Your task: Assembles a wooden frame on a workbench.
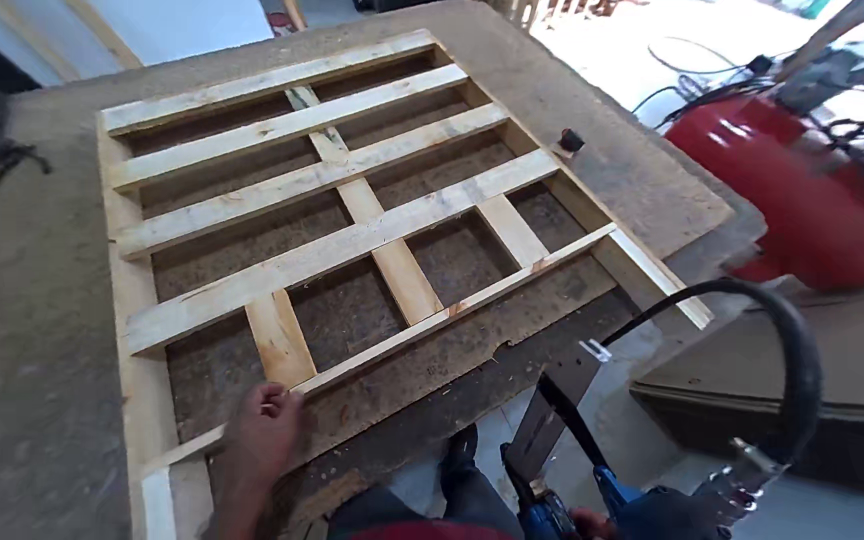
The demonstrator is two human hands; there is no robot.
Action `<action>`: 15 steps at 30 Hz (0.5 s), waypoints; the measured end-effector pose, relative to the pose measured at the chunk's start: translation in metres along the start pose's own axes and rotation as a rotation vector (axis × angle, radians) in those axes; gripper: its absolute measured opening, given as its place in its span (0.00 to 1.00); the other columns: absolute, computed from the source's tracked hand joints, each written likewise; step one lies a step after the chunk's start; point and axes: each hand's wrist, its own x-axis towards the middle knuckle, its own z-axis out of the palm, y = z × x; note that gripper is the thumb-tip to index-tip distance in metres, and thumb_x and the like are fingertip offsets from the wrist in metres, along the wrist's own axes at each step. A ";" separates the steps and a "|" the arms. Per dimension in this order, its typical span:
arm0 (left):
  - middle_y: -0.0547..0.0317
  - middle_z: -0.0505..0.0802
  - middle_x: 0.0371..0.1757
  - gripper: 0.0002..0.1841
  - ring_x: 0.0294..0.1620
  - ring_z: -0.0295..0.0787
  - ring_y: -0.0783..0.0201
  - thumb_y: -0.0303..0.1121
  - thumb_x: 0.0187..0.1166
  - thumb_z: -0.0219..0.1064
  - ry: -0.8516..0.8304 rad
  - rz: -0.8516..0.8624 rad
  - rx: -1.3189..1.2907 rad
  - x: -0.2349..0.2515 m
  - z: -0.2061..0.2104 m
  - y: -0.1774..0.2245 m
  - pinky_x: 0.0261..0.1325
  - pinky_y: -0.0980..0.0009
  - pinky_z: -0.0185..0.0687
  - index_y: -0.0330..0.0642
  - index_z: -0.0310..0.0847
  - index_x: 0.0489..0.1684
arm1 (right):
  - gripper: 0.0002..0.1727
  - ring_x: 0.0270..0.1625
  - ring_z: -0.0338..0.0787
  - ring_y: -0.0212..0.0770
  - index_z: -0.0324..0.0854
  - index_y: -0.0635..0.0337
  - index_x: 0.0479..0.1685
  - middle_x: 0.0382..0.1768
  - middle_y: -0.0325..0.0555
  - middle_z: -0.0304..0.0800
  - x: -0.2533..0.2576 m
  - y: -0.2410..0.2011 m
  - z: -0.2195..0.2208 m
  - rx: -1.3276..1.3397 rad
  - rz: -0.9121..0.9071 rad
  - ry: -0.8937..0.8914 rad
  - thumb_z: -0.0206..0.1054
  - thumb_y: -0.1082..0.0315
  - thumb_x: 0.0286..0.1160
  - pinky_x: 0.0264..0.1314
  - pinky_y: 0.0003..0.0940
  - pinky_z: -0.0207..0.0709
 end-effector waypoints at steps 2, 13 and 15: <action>0.46 0.94 0.49 0.22 0.49 0.94 0.52 0.45 0.80 0.71 -0.234 -0.074 -0.203 -0.037 0.042 0.047 0.56 0.47 0.91 0.35 0.82 0.61 | 0.12 0.50 0.94 0.50 0.82 0.65 0.49 0.47 0.55 0.95 0.034 -0.019 -0.018 0.070 -0.036 -0.041 0.73 0.70 0.70 0.61 0.52 0.86; 0.51 0.96 0.49 0.34 0.51 0.95 0.58 0.63 0.74 0.69 -1.052 -0.243 -1.495 -0.066 0.144 0.212 0.59 0.57 0.92 0.41 0.78 0.64 | 0.20 0.71 0.89 0.54 0.88 0.54 0.57 0.63 0.56 0.93 0.152 -0.107 0.013 0.399 -0.064 -0.171 0.74 0.50 0.76 0.78 0.52 0.78; 0.53 0.96 0.48 0.28 0.50 0.95 0.60 0.57 0.77 0.67 -1.103 -0.276 -1.531 -0.048 0.129 0.213 0.59 0.59 0.92 0.42 0.80 0.61 | 0.27 0.63 0.92 0.47 0.78 0.68 0.63 0.59 0.53 0.92 0.132 -0.139 0.008 -0.268 -0.007 -0.118 0.74 0.54 0.76 0.69 0.45 0.87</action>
